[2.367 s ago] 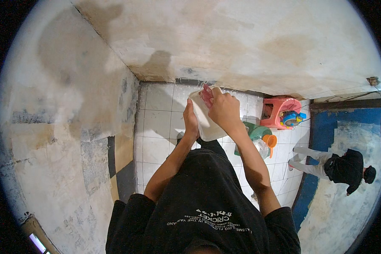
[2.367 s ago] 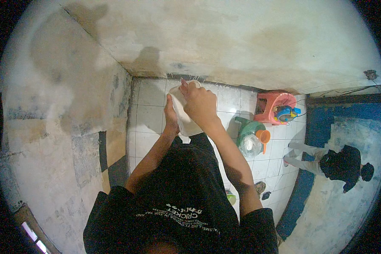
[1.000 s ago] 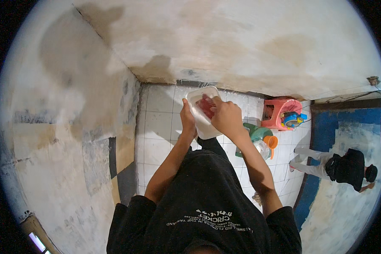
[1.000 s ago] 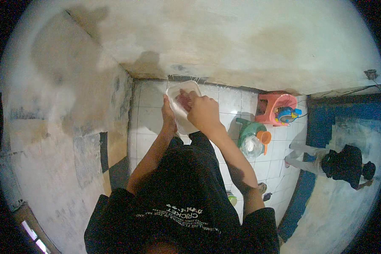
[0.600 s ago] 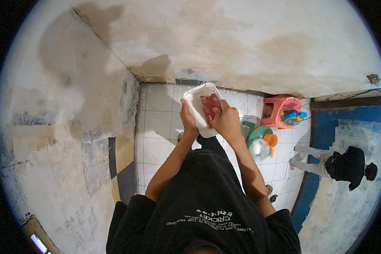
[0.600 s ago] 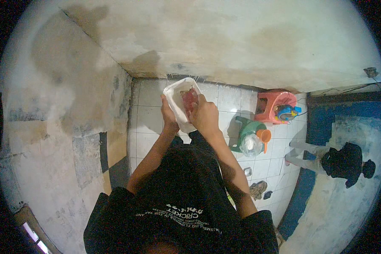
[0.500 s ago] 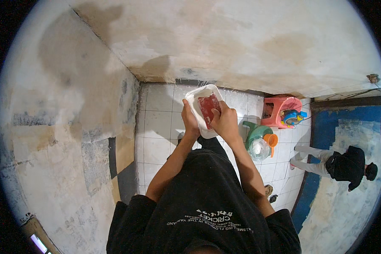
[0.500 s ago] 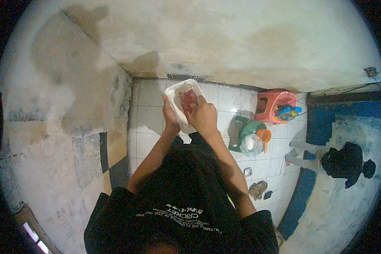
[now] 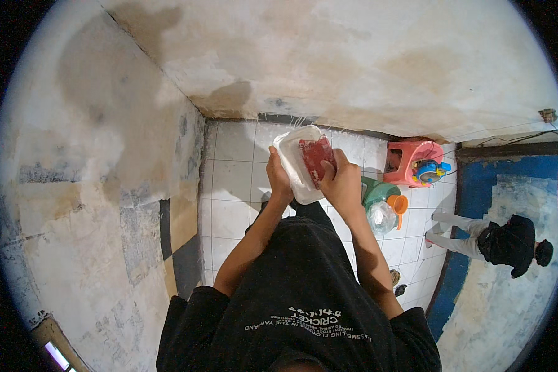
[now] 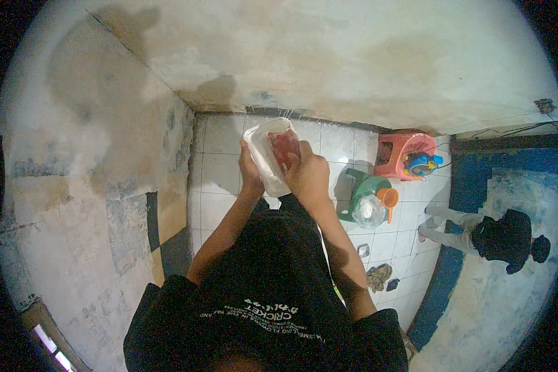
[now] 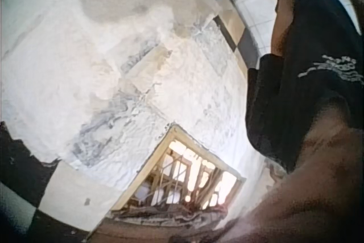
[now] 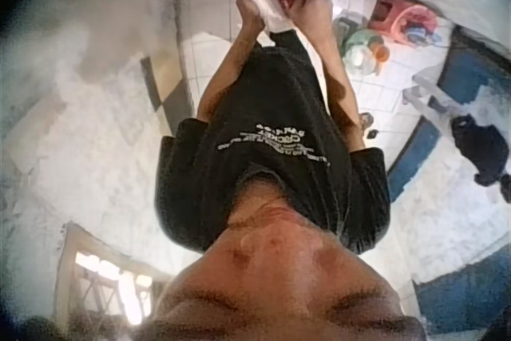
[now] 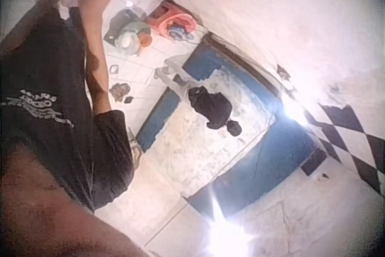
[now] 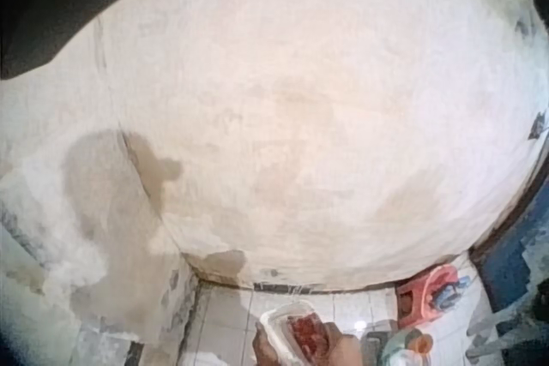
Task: The person applies putty to the corner and surface of a wall using a scraper, picking up the material from a container held in the other hand.
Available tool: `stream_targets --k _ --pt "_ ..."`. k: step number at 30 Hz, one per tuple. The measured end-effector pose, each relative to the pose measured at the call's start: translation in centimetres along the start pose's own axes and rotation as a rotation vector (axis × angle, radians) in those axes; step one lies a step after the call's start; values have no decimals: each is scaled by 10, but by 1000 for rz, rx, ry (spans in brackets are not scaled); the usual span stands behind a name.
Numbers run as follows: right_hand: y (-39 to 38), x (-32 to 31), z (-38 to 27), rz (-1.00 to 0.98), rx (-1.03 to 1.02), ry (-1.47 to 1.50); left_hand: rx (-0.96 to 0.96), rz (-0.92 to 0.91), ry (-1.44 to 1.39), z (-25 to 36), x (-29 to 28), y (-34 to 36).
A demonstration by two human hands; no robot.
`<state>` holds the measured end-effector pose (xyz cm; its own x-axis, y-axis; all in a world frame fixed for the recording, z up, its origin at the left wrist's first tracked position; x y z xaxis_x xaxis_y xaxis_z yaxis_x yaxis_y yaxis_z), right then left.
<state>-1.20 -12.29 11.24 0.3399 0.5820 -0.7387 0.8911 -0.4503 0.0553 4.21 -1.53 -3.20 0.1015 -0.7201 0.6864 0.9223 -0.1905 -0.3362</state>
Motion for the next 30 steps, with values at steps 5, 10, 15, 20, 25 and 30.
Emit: stream_targets --k 5,10,15,20,25,30 --pt "-10 24 -1 -70 -41 -120 -95 23 -40 -3 1 -2" --pt "3 19 0 -26 -19 -202 -50 35 -21 3 3 -1" --pt "9 18 9 -27 -15 -282 -118 71 -29 0 4 -5" --pt "3 37 9 -90 -35 -179 -139 18 -116 -19 -12 1" --pt "6 26 4 -76 12 -176 -106 27 -79 -15 -3 2" --pt "4 31 -4 -125 -65 -198 -83 21 -57 -12 -4 3"
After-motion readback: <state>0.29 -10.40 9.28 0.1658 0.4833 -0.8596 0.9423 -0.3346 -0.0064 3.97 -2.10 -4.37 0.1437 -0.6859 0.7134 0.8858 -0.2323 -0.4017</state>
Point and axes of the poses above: each hand's wrist, its own y-axis towards the middle knuckle, its own x-axis out of the palm, z = x × y, the point moved 5 cm from there along y, towards the middle knuckle, and after that the axes turned 4 degrees about x, right-handed, at the moved point
